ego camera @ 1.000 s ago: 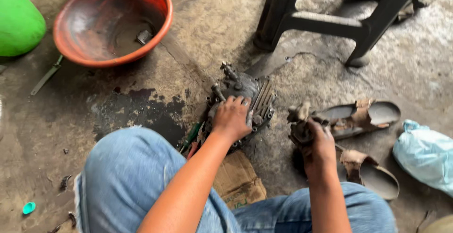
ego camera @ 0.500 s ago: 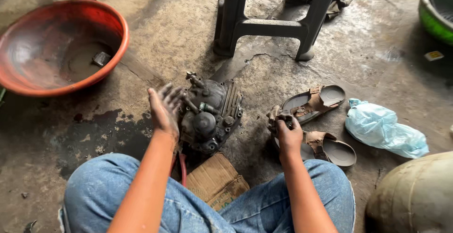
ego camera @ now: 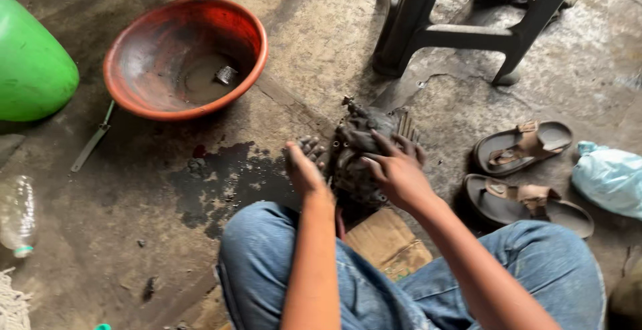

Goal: The person sits on the floor and wipes a disassembled engine casing with a cloth. They rotate the part to clean different sides and crevices, removing visible grime and oil from the metal surface.

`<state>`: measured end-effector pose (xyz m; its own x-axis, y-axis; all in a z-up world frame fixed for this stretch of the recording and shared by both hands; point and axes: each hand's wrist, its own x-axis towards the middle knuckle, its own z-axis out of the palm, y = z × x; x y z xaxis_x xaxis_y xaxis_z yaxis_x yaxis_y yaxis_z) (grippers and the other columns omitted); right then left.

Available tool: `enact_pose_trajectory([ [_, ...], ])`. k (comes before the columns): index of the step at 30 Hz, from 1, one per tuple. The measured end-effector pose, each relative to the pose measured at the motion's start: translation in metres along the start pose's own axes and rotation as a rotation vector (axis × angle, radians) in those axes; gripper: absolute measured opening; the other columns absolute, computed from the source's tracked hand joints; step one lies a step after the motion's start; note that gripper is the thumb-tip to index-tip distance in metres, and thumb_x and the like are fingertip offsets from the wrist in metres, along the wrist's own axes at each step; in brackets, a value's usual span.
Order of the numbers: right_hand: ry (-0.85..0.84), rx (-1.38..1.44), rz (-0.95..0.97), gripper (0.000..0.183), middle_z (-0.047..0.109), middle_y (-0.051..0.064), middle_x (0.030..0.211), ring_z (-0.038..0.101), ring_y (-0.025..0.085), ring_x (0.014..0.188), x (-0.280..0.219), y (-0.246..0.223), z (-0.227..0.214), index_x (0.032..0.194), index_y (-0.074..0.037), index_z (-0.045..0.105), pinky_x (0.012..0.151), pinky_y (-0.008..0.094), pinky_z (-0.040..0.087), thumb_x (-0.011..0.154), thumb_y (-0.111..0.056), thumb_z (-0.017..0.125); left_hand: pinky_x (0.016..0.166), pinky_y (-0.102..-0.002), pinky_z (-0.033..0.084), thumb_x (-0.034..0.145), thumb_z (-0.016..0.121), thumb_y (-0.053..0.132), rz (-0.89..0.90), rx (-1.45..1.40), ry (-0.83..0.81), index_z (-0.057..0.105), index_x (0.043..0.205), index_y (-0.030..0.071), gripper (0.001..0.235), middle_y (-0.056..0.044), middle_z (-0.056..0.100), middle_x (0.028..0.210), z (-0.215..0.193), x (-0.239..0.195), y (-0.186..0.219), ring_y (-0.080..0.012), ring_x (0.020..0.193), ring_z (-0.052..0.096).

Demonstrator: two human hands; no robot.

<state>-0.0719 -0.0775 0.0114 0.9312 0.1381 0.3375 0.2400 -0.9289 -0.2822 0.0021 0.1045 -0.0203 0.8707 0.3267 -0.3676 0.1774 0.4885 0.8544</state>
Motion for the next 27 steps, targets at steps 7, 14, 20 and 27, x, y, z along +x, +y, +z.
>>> enact_pose_trajectory([
  [7, -0.169, 0.048, 0.065, 0.077, 0.054, 0.012, 0.143, 0.055, 0.042, 0.115, -0.006, -0.011, -0.024, 0.142, -0.023, 0.057, 0.097, 0.049, 0.050, 0.069, -0.011, 0.079, 0.077, -0.034, 0.055, 0.084, 0.068, 0.023, 0.187, 0.483, -0.173, 0.075, 0.094, 0.006, 0.021, -0.009, 0.076, 0.090, 0.029, 0.003, -0.054, -0.0198, 0.082, 0.067],
  [14, -0.460, -0.149, -0.199, 0.084, 0.057, 0.015, 0.124, 0.066, 0.038, 0.092, 0.033, 0.010, -0.017, 0.143, -0.025, 0.052, 0.076, 0.050, 0.056, 0.067, -0.040, 0.086, 0.082, -0.040, 0.054, 0.088, 0.063, 0.035, 0.088, 0.760, -0.190, 0.072, 0.099, 0.011, 0.029, -0.015, 0.076, 0.099, 0.026, -0.036, -0.003, -0.0313, 0.091, 0.072],
  [20, -0.249, -0.067, 0.094, 0.077, 0.058, 0.019, 0.117, 0.069, 0.039, 0.083, 0.017, -0.005, 0.000, 0.133, -0.017, 0.056, 0.070, 0.050, 0.057, 0.069, -0.048, 0.085, 0.085, -0.044, 0.054, 0.090, 0.058, 0.043, 0.236, 0.894, -0.190, 0.071, 0.098, 0.013, 0.034, -0.012, 0.077, 0.101, 0.033, -0.046, 0.048, -0.0324, 0.095, 0.072],
  [27, 0.361, -0.203, 0.457, 0.039, 0.058, 0.019, 0.120, 0.066, 0.043, 0.102, 0.001, -0.003, 0.088, 0.112, -0.014, 0.071, 0.075, 0.049, 0.056, 0.082, -0.038, 0.076, 0.092, -0.045, 0.052, 0.090, 0.058, 0.049, 0.101, 1.127, -0.382, 0.070, 0.104, 0.016, 0.039, -0.012, 0.076, 0.103, 0.044, -0.028, 0.049, -0.0340, 0.102, 0.070],
])
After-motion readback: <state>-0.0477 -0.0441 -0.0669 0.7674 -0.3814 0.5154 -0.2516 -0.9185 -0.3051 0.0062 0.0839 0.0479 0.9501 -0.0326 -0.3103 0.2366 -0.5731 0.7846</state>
